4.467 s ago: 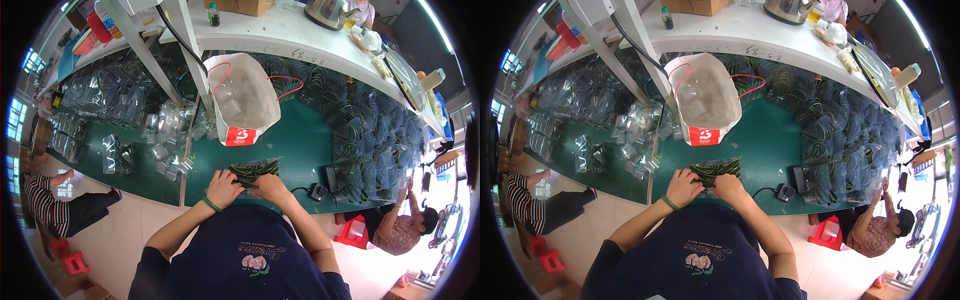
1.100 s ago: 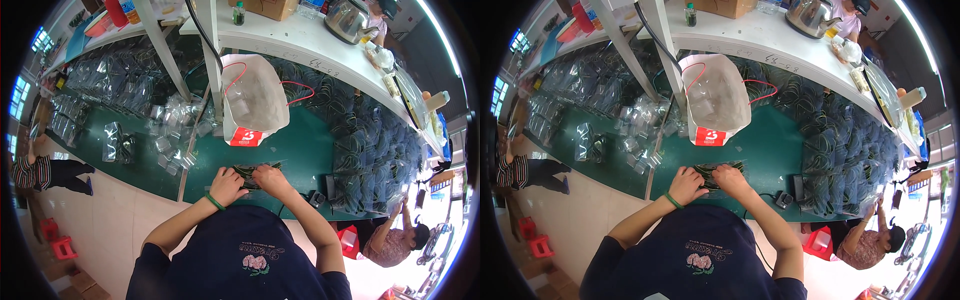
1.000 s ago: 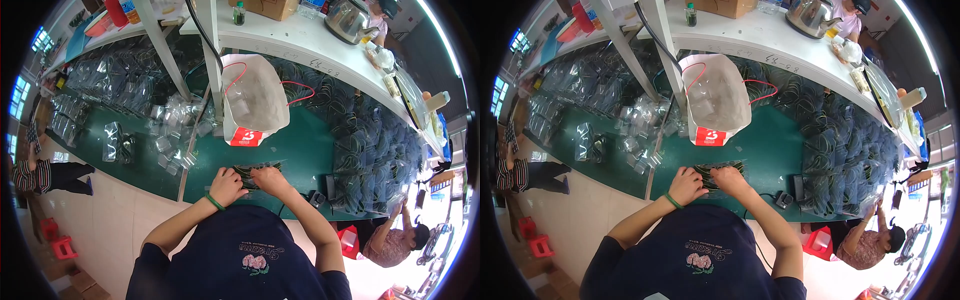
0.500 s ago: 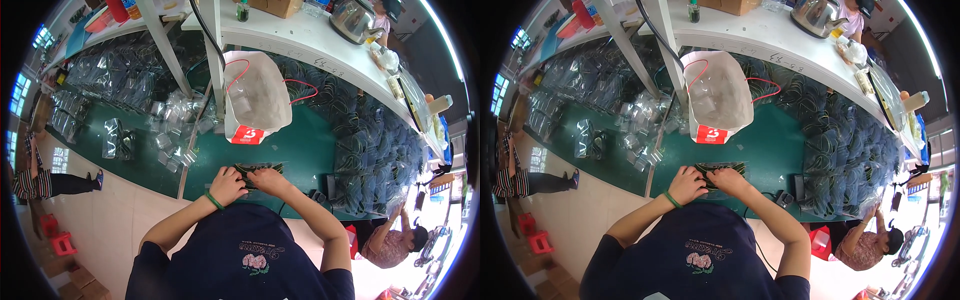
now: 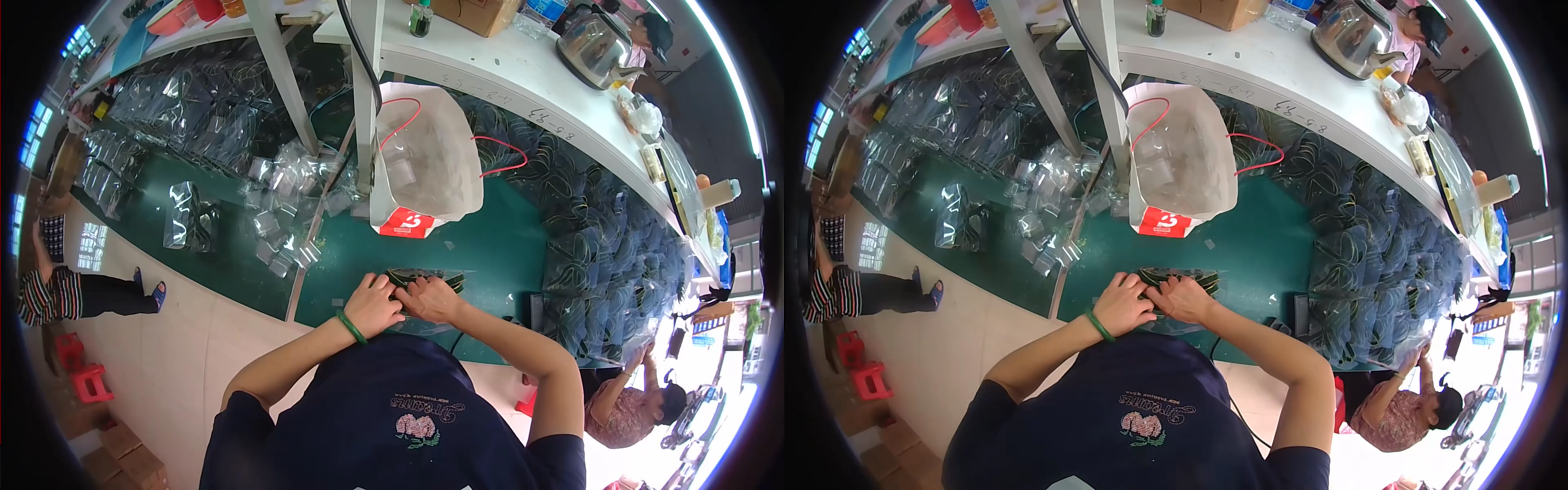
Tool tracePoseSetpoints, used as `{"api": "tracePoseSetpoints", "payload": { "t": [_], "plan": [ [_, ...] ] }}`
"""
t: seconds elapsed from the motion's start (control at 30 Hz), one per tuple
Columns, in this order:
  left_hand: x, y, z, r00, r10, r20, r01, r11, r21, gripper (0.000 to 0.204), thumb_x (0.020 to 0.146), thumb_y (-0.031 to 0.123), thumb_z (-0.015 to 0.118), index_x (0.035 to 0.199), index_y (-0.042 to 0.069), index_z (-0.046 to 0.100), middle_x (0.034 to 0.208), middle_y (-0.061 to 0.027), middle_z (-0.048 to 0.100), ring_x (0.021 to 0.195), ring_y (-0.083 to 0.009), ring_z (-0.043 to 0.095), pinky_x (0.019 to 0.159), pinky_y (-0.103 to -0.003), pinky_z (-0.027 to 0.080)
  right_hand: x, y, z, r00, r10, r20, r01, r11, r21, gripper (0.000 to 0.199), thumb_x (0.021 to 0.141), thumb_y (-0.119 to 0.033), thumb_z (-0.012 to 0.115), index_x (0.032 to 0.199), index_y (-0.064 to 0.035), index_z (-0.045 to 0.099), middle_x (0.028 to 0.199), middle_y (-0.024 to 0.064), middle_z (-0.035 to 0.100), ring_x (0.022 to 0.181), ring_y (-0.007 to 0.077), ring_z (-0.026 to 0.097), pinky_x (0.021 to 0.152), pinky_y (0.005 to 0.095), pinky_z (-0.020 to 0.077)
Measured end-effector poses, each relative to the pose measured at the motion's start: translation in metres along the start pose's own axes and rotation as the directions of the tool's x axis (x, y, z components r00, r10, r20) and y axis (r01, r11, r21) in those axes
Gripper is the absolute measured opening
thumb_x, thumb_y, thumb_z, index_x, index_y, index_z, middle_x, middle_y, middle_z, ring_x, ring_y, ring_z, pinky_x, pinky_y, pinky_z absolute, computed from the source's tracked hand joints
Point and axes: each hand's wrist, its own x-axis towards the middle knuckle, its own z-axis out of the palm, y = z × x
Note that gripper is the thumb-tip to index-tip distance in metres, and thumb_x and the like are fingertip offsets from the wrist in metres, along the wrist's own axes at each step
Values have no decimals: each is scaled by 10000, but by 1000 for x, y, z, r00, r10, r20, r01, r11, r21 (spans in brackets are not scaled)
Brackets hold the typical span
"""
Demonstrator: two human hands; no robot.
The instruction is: Picking up small green wire components and placing them into individual plastic bags at a workbench.
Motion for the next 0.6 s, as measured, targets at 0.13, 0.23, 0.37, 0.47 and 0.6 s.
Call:
{"api": "tracePoseSetpoints", "payload": {
  "t": [0.13,0.23,0.37,0.47,0.6],
  "plan": [
    [1,0,-3,999,-6,37,6,1000,10,291,916,461,760,903,172,785,1114,-54,695,1173,-283,541,1062,-482,398,1,2,8,997,-24,-66,22,999,-35,305,945,-354,701,1115,-122,598,815,71,679,732,251,712,591,398,546],
    [0,-3,-1,1000,4,12,-4,1000,23,293,911,465,766,902,173,790,1103,-54,692,1168,-278,539,1061,-480,397,0,-4,12,990,3,-140,-15,996,-88,294,929,-347,707,1108,-139,601,807,52,661,720,235,686,599,391,516],
    [0,-3,-3,1000,-5,7,5,1000,27,298,913,469,766,904,172,794,1090,-54,690,1169,-274,538,1064,-475,396,-1,-10,20,985,46,-169,-60,995,-77,263,934,-337,702,1096,-156,599,806,31,640,738,216,666,632,408,486],
    [2,-2,-4,999,-1,38,-1,998,57,300,916,471,766,915,173,803,1082,-52,688,1170,-273,538,1070,-473,394,1,-16,20,979,92,-182,-108,990,-85,255,931,-329,704,1085,-158,595,801,26,637,731,212,665,628,402,486],
    [2,-6,-4,997,-2,71,-1,999,39,292,919,466,767,947,179,814,1081,-43,693,1172,-264,543,1078,-479,392,2,-24,27,979,188,-73,-192,980,-51,245,936,-322,711,1067,-151,591,803,46,666,707,233,702,597,385,537]
  ]
}}
